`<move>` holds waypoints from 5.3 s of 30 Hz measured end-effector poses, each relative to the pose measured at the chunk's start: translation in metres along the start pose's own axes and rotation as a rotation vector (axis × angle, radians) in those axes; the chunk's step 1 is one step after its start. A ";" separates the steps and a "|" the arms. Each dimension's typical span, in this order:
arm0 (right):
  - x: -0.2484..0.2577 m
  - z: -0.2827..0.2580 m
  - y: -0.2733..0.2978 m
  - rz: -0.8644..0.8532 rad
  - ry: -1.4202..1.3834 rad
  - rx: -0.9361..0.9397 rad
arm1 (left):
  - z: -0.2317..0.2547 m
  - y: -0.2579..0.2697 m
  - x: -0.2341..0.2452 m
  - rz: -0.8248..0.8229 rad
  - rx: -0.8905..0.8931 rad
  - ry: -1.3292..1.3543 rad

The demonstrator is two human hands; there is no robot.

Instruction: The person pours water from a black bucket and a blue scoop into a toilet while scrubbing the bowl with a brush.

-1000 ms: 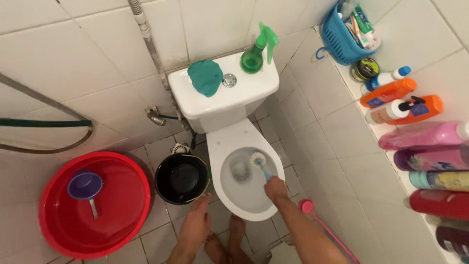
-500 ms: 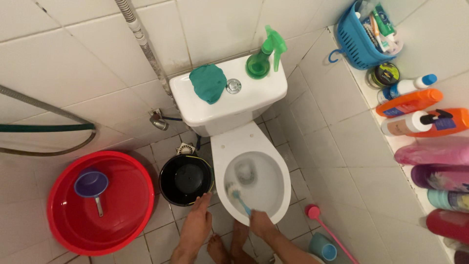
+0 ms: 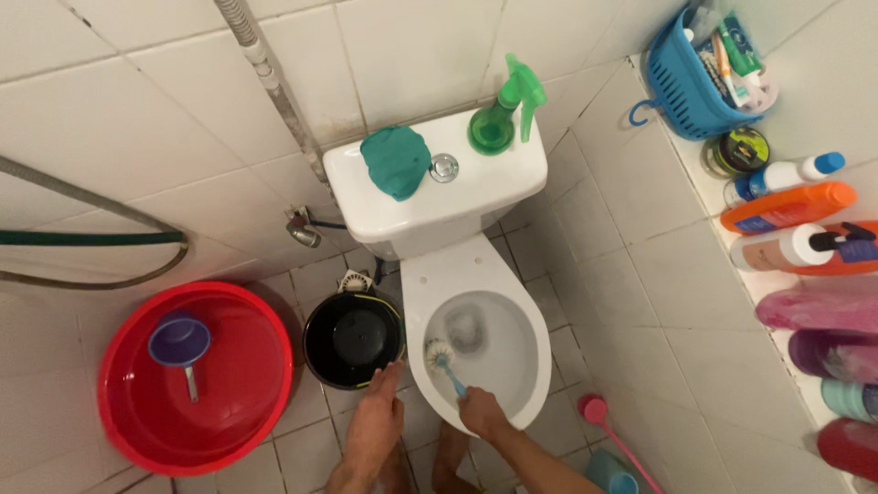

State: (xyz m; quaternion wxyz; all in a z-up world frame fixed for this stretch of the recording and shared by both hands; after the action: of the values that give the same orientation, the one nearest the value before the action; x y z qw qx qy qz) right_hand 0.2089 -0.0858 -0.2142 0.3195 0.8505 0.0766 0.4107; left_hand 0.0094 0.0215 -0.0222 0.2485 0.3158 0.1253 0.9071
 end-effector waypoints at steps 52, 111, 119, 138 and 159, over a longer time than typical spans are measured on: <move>-0.052 -0.031 0.012 0.165 -0.198 -0.463 | -0.072 -0.106 0.047 -0.594 -0.321 -0.155; -0.050 0.029 0.022 -0.077 0.012 -0.633 | -0.118 -0.134 -0.002 -0.604 -0.358 -0.150; 0.010 0.051 0.036 0.015 0.210 -0.705 | -0.096 -0.122 0.002 -0.555 -0.384 -0.120; -0.011 0.022 0.118 -0.152 0.201 -0.637 | -0.064 -0.070 0.023 -0.599 -0.335 -0.194; -0.039 0.025 0.136 -0.179 0.188 -0.571 | -0.067 -0.030 0.019 -0.547 -0.407 -0.128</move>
State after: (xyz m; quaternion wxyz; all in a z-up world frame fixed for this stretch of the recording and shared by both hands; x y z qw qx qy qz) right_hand 0.1846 -0.2203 -0.1684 0.5719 0.6747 0.0620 0.4625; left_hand -0.0353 0.0519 -0.0757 0.5479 0.2708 0.0059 0.7915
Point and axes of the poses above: each hand's wrist, its own y-axis away from the middle knuckle, its own x-axis out of the back of the hand, z = x × y, the point moved 3 cm from there along -y, towards the middle knuckle, and after that the axes turned 9 degrees about y, right-handed, at the moved point
